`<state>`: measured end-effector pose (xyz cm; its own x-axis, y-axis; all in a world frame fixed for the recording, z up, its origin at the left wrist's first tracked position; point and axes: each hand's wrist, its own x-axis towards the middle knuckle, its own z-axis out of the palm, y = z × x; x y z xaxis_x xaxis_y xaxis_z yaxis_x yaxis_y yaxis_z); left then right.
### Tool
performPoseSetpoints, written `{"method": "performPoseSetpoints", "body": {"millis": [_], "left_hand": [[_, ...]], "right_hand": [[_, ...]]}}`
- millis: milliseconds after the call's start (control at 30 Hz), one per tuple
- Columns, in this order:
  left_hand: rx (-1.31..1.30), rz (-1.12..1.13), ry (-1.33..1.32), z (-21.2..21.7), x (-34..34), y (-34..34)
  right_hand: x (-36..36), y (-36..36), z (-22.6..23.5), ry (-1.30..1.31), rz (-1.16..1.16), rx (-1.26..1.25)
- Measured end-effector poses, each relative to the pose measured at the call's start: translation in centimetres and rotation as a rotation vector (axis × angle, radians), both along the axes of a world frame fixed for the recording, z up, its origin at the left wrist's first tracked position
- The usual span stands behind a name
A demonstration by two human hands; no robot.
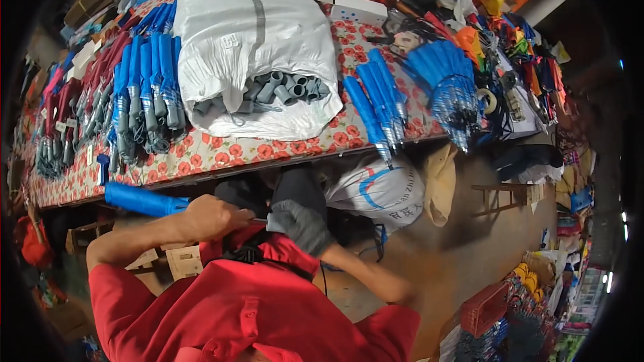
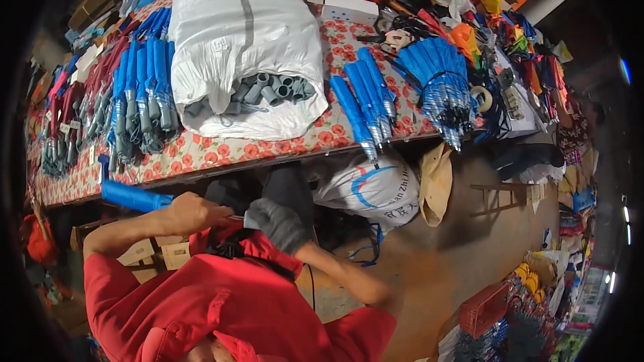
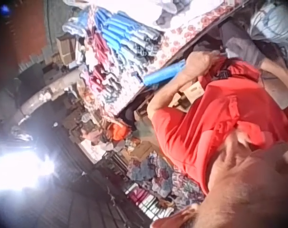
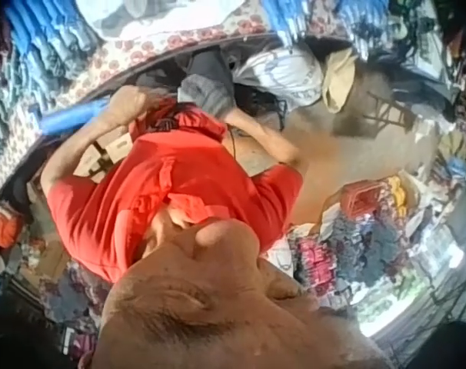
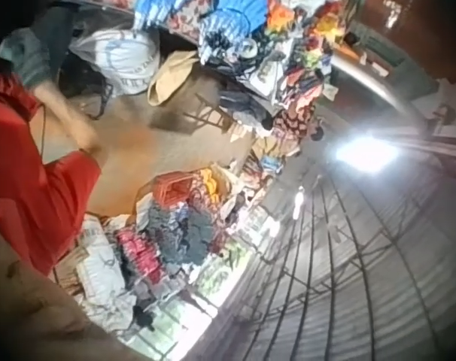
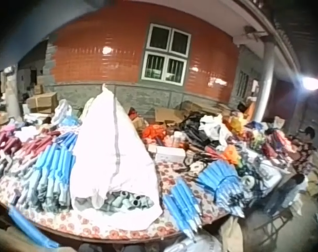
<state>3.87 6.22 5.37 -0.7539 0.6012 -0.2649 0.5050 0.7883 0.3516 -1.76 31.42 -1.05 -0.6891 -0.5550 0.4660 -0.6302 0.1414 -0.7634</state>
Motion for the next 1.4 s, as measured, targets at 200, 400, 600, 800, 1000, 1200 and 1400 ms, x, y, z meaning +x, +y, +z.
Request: {"method": "performPoseSetpoints", "body": {"millis": [200,400,600,800,1000,1200,1400], "left_hand": [[0.503,0.015,-0.631,-2.5,-0.8,-1.1],[-0.032,-0.032,0.204,0.6,-0.5,1.0],[0.413,0.092,-0.628,-0.3,-1.1,-1.0],[-0.083,0.006,0.190,0.1,0.1,0.3],[0.692,-0.061,-0.897,-2.0,-1.5,-0.9],[-0.163,0.071,0.180,-1.7,1.3,0.3],[0.734,0.063,-0.600,-3.2,-0.7,-3.4]], "right_hand": [[0.1,2.4,-0.3,0.405,0.245,0.202],[1.2,0.5,-4.2,-0.658,0.042,0.087],[0.1,2.2,2.1,0.342,0.277,0.312],[-1.6,-0.4,-3.9,-1.421,0.071,0.351],[0.0,1.8,2.1,0.379,0.265,0.109],[-1.1,-1.5,0.7,0.270,0.230,0.089],[-2.1,-0.9,4.4,0.395,0.326,0.398]]}}
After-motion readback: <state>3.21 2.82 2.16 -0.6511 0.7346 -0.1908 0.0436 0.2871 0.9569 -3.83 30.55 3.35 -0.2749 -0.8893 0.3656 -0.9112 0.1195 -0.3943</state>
